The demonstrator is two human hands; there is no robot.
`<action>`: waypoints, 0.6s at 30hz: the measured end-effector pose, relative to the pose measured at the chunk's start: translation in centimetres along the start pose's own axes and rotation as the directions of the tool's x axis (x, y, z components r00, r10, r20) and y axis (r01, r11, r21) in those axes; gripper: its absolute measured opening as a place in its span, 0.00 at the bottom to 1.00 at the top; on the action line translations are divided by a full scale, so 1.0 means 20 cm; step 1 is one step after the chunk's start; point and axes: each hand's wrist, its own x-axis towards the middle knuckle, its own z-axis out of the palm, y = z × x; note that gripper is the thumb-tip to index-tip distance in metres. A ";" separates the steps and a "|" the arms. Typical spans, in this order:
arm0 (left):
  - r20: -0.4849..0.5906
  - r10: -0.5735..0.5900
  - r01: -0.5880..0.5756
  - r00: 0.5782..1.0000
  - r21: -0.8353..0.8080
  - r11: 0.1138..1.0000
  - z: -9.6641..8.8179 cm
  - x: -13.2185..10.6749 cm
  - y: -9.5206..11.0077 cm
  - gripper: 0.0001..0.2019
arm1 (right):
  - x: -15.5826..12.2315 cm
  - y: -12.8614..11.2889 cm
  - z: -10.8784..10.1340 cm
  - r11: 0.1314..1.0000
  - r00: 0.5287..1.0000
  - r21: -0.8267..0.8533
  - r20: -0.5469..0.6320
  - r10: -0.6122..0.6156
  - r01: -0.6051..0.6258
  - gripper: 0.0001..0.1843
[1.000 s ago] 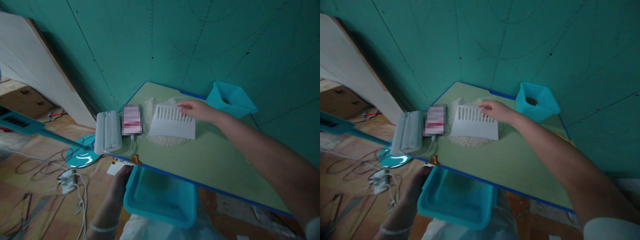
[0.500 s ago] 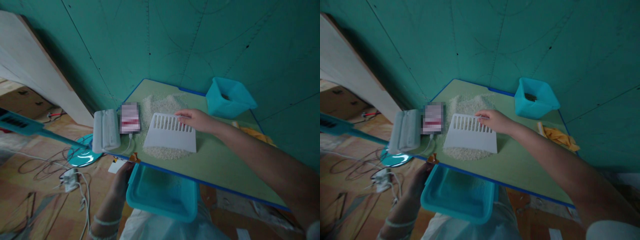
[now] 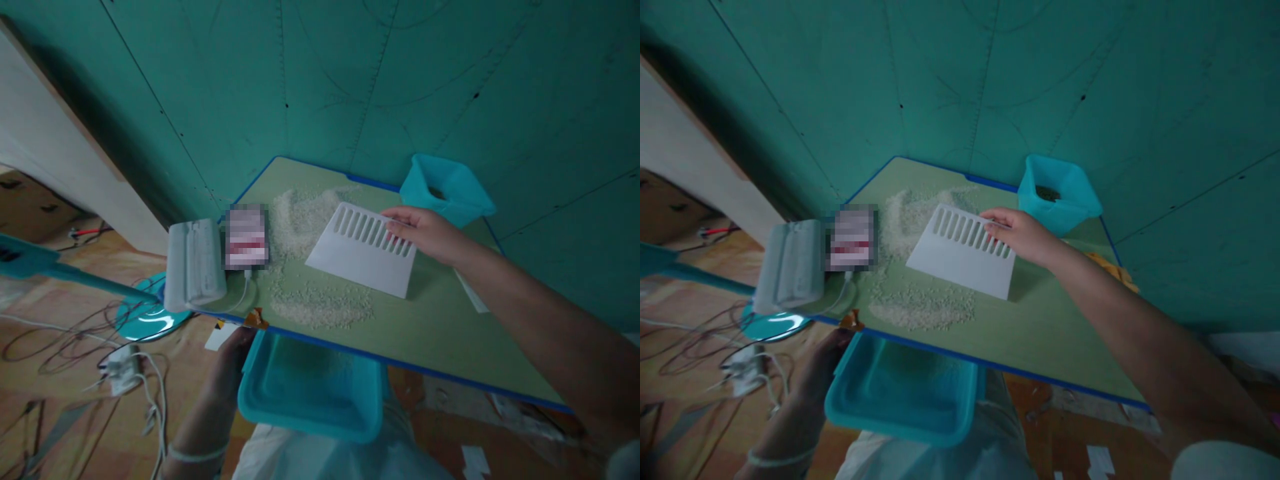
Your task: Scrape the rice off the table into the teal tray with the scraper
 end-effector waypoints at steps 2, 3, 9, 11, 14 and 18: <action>-0.001 -0.024 0.024 1.000 0.037 0.999 0.01 0.00 0.00 0.12 | -0.02 0.04 -0.01 0.999 0.999 -0.013 -0.004 0.048 -0.048 0.09; 0.009 -0.042 0.042 0.999 0.029 0.999 0.01 0.00 0.00 0.11 | -0.03 0.06 -0.01 0.998 0.998 -0.016 -0.003 0.067 -0.067 0.09; 0.055 -0.060 0.060 0.997 0.000 0.998 0.02 0.00 0.01 0.10 | -0.07 0.10 0.04 0.995 0.994 -0.024 -0.036 0.099 -0.100 0.09; 0.046 -0.041 0.041 0.998 -0.003 0.999 0.02 0.00 0.00 0.09 | -0.08 0.09 0.06 0.995 0.994 -0.031 -0.041 0.098 -0.099 0.10; 0.072 -0.056 0.057 0.996 -0.009 0.998 0.00 0.01 -0.01 0.08 | -0.10 0.10 0.09 0.994 0.993 -0.029 -0.047 0.107 -0.108 0.10; 0.030 -0.049 0.049 0.998 -0.027 0.998 0.00 0.01 -0.02 0.05 | -0.14 0.10 0.13 0.994 0.993 -0.009 -0.037 0.110 -0.110 0.10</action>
